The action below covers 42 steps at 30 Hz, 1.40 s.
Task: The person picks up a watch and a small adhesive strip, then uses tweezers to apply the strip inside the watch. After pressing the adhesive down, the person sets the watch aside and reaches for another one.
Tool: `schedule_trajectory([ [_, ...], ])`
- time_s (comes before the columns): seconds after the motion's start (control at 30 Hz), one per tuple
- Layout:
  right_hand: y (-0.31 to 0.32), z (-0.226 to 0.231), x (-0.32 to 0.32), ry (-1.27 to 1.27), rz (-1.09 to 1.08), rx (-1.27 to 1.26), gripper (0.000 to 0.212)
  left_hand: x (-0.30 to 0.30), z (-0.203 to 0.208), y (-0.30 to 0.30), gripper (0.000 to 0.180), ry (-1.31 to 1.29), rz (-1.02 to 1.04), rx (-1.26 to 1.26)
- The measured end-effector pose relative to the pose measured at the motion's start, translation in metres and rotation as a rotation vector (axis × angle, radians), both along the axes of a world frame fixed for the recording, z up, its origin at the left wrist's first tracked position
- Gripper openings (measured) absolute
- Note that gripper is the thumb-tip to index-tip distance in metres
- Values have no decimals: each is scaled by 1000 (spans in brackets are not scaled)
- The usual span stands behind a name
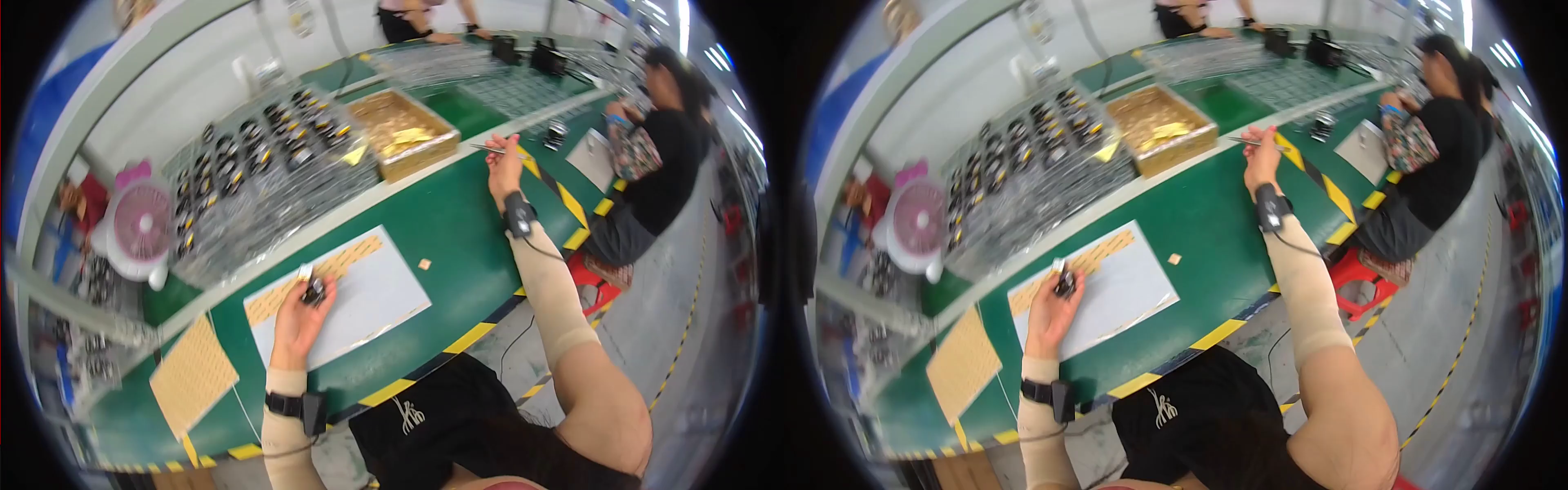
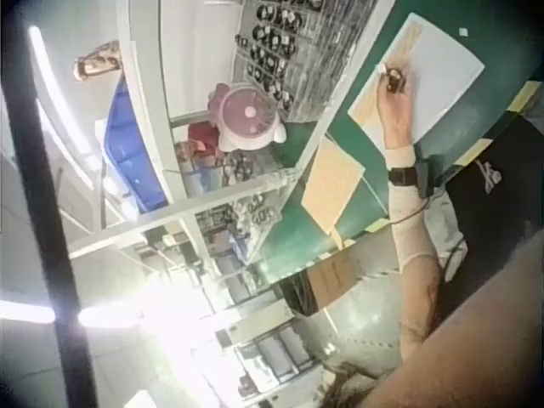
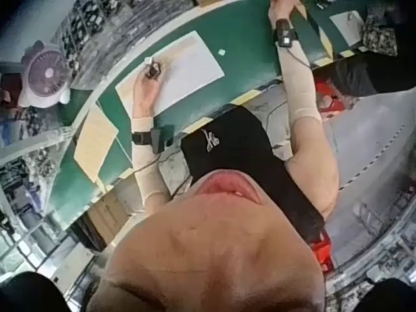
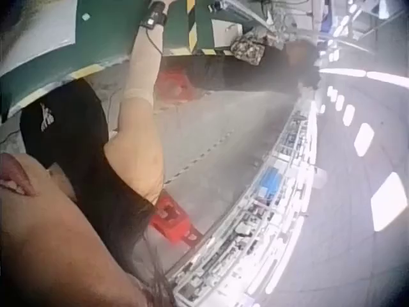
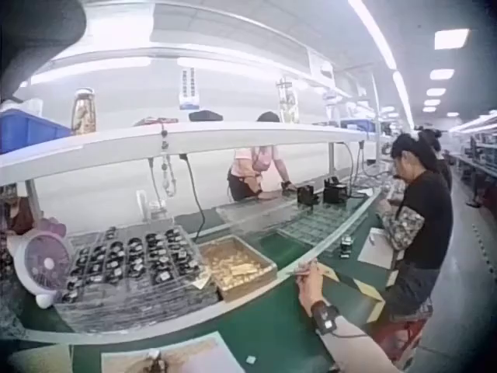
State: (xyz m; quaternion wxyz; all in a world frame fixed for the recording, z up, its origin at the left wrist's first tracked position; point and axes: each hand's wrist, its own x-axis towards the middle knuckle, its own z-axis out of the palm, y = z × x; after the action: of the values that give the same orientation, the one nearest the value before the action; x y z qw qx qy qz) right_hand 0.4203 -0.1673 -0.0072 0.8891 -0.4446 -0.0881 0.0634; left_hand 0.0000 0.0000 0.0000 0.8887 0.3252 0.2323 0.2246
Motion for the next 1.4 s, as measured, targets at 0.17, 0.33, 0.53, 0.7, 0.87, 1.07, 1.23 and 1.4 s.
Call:
schedule_trajectory([
  [0.17, 16, 75, -140, -571, 369, -289, 37, 10, 21, -47, 28, 33, -137, 92],
  [0.33, 40, 63, -246, -1419, 521, -443, 31, -8, 28, -45, 27, 97, -160, 214],
  [0.53, 29, 54, -257, -1456, 656, -628, 42, -6, 32, -57, 28, 11, -181, 184],
  [0.7, 15, 67, -215, -1218, 509, -821, 33, -10, 16, -48, 32, 113, -183, 115],
  [0.87, -18, 40, -190, -1116, 828, -1097, 27, -2, 18, -45, 33, 115, -155, 68],
  [1.07, -36, 28, -175, -1058, 848, -943, 21, 0, 17, -46, 30, 109, -119, 22],
  [1.23, -38, 23, -169, -1380, 723, -970, 14, 3, 15, -38, 32, 82, -94, 9],
  [1.4, -9, 30, -147, -1436, 442, -974, 4, 4, 17, -38, 33, 100, -74, 23],
])
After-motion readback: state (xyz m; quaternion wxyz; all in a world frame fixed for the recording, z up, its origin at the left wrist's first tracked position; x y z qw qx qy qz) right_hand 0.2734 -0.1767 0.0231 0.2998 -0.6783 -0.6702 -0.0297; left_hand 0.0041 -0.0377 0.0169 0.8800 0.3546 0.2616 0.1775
